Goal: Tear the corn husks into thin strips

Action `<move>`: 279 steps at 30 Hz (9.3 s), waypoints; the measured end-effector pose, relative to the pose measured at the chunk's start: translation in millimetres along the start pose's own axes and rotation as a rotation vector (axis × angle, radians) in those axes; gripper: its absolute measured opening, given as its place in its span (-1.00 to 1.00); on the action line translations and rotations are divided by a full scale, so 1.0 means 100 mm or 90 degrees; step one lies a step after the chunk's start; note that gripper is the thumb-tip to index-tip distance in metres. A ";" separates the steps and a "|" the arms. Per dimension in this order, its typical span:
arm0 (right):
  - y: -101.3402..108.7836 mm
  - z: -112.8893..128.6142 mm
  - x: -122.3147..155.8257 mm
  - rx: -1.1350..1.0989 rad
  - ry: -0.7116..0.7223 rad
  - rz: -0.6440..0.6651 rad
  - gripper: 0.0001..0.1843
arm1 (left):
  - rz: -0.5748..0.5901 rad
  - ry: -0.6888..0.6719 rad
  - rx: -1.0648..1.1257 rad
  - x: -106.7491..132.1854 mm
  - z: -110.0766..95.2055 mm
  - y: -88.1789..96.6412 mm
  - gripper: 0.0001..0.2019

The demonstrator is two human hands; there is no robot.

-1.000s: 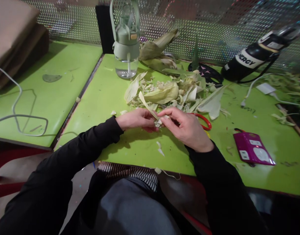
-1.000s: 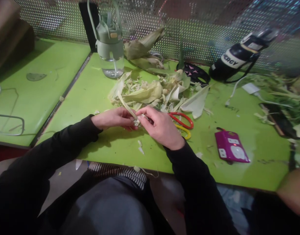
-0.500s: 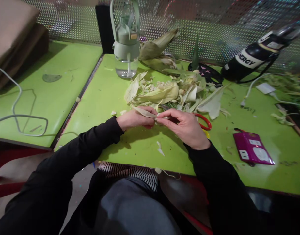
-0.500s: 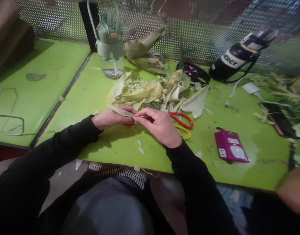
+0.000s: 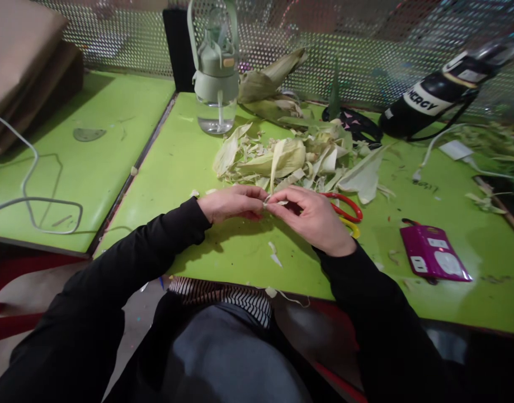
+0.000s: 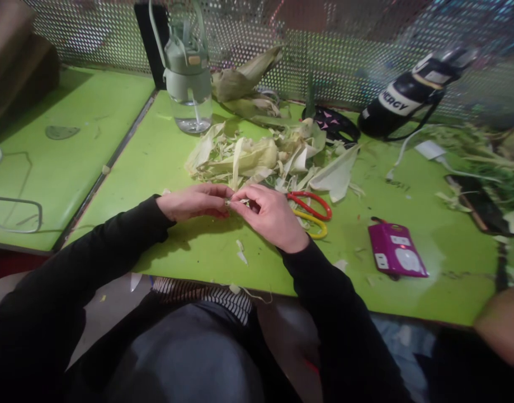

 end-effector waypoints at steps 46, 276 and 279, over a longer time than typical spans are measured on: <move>0.06 -0.23 0.06 -0.174 -0.055 -0.179 -0.78 | 0.089 -0.115 -0.006 -0.05 -0.09 -0.03 -0.86; -0.06 -0.28 0.12 -0.687 -0.211 -0.202 -0.68 | -0.051 -0.344 -0.489 0.26 -0.40 -0.36 -0.85; -0.06 -0.26 0.09 -0.684 -0.189 -0.172 -0.49 | -0.033 -0.343 -0.366 0.24 -0.38 -0.33 -0.85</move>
Point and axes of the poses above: each hand's wrist, its own x-axis away from the middle knuckle, its own y-axis out of the back of the hand, z = x × y, the point moved 9 cm from there along -x, towards the middle knuckle, and after that the axes turned 4 degrees about z, right-handed, at the moved point
